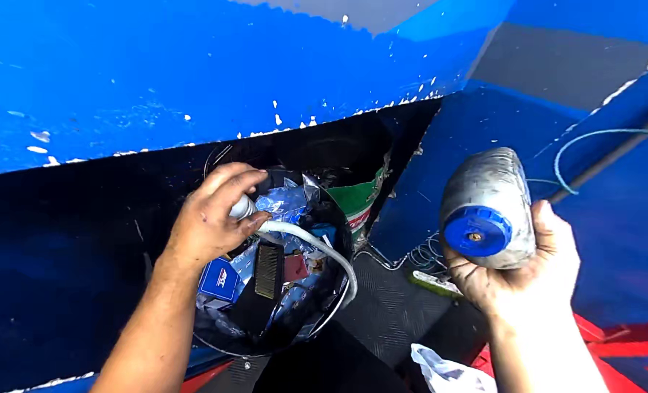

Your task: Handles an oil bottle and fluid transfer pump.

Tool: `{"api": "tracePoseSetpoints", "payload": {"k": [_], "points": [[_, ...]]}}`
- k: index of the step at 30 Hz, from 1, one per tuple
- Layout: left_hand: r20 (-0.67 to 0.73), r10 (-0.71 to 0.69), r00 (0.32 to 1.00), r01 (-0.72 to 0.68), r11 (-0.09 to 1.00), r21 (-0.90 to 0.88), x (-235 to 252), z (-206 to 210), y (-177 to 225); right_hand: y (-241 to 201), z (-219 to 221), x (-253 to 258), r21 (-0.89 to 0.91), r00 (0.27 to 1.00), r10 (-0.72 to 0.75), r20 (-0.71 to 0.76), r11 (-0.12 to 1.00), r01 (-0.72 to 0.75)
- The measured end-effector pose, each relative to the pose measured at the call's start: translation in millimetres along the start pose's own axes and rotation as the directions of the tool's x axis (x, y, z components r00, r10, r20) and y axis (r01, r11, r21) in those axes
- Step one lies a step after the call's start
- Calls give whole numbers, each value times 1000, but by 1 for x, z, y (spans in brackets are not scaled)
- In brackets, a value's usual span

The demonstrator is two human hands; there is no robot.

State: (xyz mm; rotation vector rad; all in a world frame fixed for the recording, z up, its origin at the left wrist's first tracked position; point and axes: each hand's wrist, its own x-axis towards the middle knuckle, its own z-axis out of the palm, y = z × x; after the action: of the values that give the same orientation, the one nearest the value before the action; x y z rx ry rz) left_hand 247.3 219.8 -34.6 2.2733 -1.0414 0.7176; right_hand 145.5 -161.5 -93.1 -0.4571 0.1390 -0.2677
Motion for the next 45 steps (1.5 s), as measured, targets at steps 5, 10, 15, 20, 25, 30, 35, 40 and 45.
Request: {"api": "tracePoseSetpoints", "payload": {"k": [5, 10, 15, 20, 25, 30, 35, 40, 45], "points": [[-232, -389, 892, 175, 768, -616, -25, 59, -25, 5, 9, -1, -13, 999, -33, 3, 999, 33], [-90, -328, 941, 182, 710, -680, -18, 66, -23, 3, 55, -4, -163, 917, -315, 244, 919, 359], [-43, -316, 948, 201, 698, -687, -9, 69, -24, 18, 113, -2, -300, 545, -663, 514, 456, 838], [-108, -324, 940, 193, 764, -615, -11, 76, -22, 48, 166, -21, -131, 296, -694, 656, 282, 951], [-185, -329, 926, 140, 754, -642, -16, 82, -27, 57, 176, -29, -111, 310, -651, 693, 329, 938], [-310, -323, 894, 89, 807, -584, -12, 95, -34, 75, 173, -32, -119, 286, -618, 732, 297, 947], [-437, -299, 848, -16, 811, -585, -3, 109, -36, 84, 173, -37, -99, 258, -597, 760, 285, 953], [-448, -428, 785, 59, 771, -634, 1, 110, -29, 83, 172, -39, -116, 245, -598, 763, 245, 962], [-394, -517, 760, 42, 644, -764, 1, 114, -35, 83, 171, -37, -121, 265, -600, 755, 269, 955]]}}
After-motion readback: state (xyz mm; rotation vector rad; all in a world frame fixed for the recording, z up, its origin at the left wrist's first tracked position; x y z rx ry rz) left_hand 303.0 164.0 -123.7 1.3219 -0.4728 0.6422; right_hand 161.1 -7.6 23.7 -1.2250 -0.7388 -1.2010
